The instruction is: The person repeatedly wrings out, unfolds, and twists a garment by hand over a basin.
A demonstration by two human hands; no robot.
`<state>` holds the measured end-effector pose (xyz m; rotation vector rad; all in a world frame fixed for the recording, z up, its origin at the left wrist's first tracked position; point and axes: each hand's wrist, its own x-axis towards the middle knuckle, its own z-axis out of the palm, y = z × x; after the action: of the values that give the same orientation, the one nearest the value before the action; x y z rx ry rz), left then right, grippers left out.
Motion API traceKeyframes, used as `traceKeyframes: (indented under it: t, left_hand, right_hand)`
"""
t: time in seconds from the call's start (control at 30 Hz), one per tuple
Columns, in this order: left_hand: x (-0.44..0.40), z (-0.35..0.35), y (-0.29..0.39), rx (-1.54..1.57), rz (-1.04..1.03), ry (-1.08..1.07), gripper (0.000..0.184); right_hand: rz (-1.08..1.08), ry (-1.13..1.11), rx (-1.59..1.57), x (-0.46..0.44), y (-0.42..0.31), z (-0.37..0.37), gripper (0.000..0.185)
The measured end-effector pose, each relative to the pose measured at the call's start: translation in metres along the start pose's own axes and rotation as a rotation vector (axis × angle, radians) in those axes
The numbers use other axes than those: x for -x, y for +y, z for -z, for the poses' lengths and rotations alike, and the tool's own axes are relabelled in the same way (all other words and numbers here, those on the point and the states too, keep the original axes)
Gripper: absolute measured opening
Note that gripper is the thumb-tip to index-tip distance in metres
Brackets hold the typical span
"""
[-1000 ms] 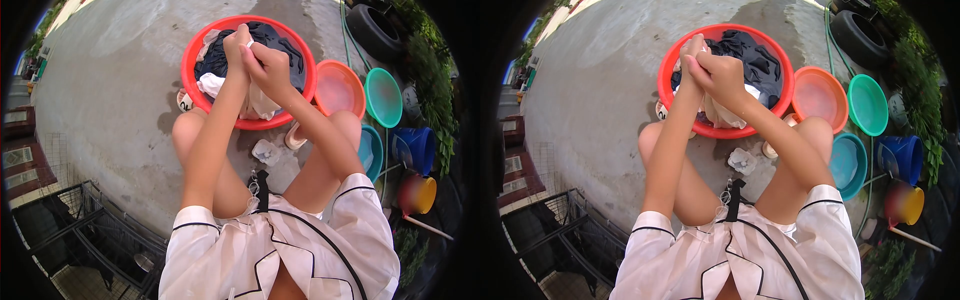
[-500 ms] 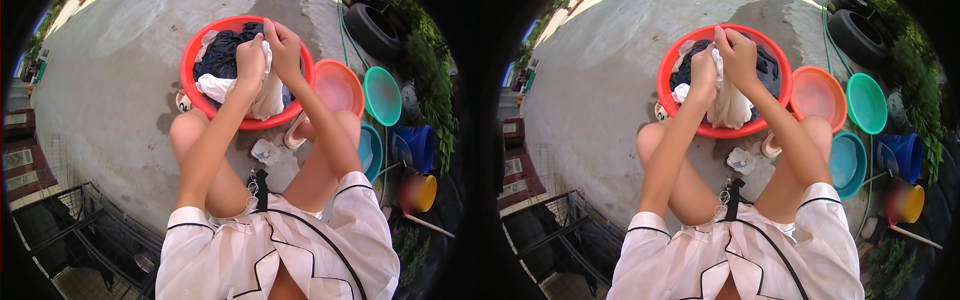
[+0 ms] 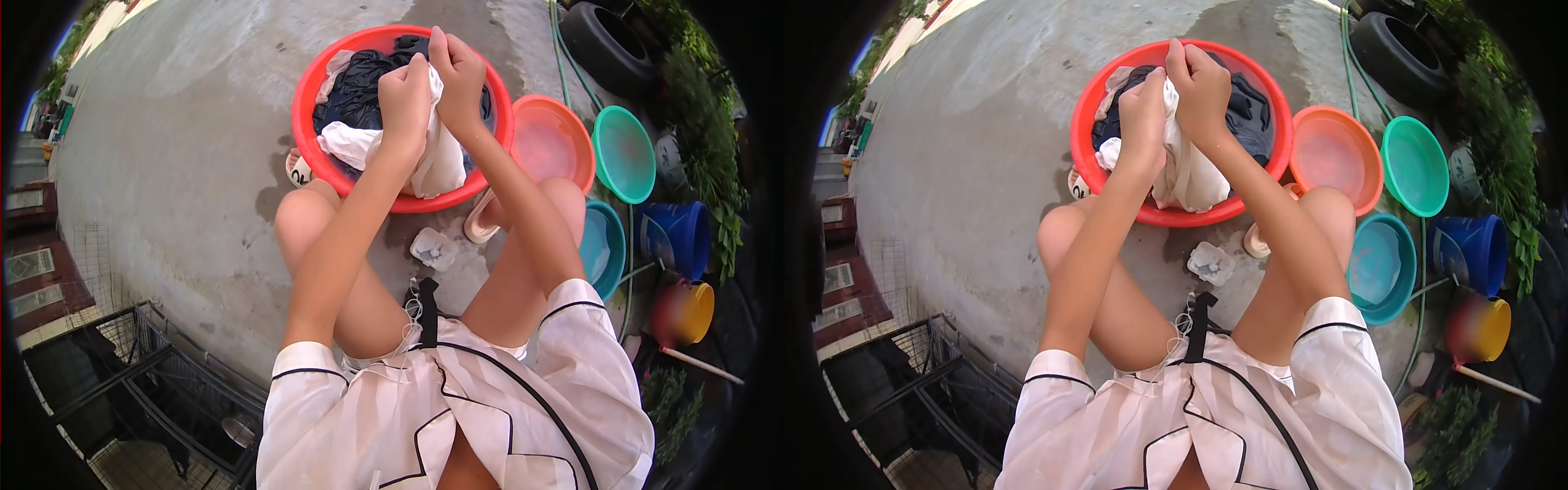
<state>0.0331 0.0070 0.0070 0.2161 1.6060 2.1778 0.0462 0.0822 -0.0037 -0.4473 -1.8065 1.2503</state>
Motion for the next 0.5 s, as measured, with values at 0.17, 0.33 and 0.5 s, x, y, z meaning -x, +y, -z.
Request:
traceKeyframes:
  t: [0.17,0.33,0.5]
  left_hand:
    - [-0.024,0.024,0.008,0.166,0.091,0.075,0.032]
    - [-0.001,-0.001,-0.006,-0.057,-0.038,-0.011,0.036]
    - [-0.008,0.001,0.008,0.278,0.052,0.092,0.034]
  right_hand:
    - [0.445,-0.180,0.121,0.040,-0.021,-0.008,0.035]
    - [-0.037,-0.052,-0.118,0.000,0.003,0.001,0.037]
    - [0.143,-0.095,-0.021,0.023,-0.013,-0.002,0.035]
